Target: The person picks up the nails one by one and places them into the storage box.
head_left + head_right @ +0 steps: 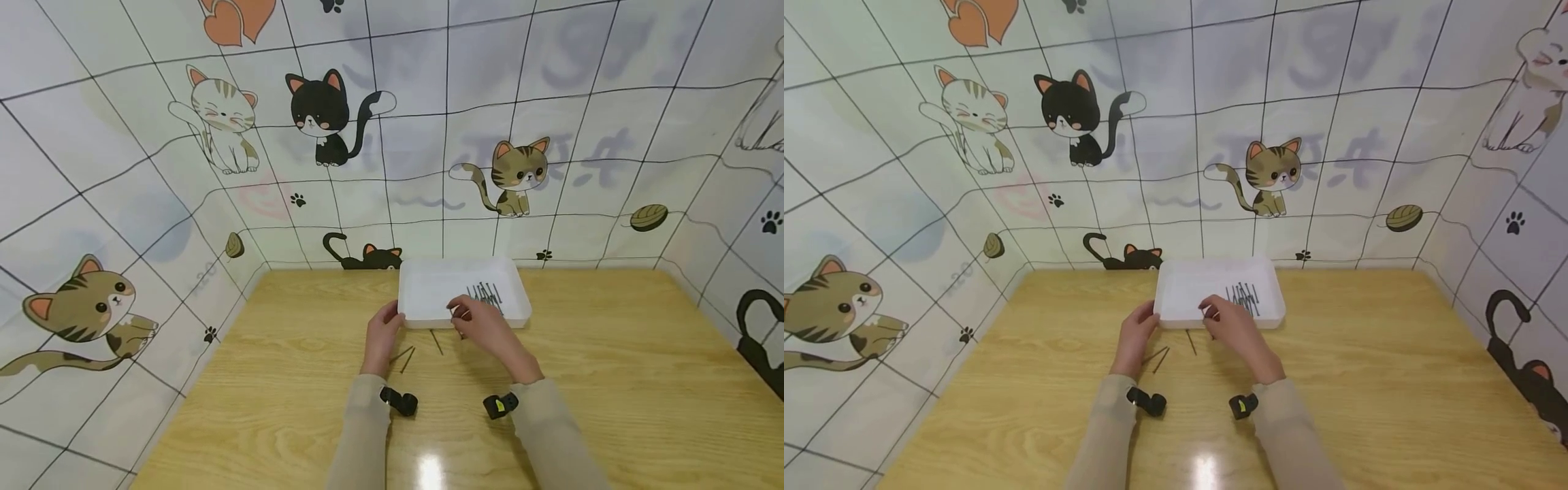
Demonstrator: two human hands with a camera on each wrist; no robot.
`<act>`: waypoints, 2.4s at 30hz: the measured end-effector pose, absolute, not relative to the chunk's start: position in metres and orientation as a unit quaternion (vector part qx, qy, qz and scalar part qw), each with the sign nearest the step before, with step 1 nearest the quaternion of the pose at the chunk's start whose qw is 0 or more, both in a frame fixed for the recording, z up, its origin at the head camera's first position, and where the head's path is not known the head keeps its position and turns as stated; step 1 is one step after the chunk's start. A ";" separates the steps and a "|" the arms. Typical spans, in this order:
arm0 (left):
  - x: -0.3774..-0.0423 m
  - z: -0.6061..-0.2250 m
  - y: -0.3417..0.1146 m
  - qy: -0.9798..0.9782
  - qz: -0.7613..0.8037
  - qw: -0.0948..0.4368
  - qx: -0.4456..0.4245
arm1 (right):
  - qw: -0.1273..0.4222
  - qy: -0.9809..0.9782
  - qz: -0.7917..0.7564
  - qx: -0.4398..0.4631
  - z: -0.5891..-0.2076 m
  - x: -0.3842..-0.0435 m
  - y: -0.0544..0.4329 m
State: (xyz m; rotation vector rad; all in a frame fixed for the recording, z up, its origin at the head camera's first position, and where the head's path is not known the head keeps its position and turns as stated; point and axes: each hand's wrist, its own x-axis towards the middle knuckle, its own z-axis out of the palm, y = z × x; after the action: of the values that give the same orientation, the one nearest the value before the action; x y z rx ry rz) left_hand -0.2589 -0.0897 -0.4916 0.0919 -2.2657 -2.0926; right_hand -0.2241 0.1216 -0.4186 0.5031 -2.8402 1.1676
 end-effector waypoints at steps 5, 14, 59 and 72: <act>-0.261 -0.490 -0.091 -0.728 -0.685 0.030 0.020 | 0.072 -0.913 0.374 0.147 -0.412 -0.238 0.133; -0.254 -0.485 -0.090 -0.728 -0.684 0.023 0.020 | 0.073 -0.927 0.352 0.102 -0.408 -0.270 0.146; -0.261 -0.496 -0.091 -0.732 -0.680 0.033 0.033 | -0.092 -0.967 0.212 0.105 -0.433 -0.315 0.133; -0.262 -0.494 -0.092 -0.732 -0.679 0.025 0.041 | -0.039 -0.975 0.195 0.104 -0.436 -0.313 0.131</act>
State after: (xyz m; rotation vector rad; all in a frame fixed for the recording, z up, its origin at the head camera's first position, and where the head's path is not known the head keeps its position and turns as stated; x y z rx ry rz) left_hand -0.2623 -0.0917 -0.4944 0.1258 -2.2646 -2.0997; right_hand -0.3130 0.1308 -0.4365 0.3352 -3.1406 0.6278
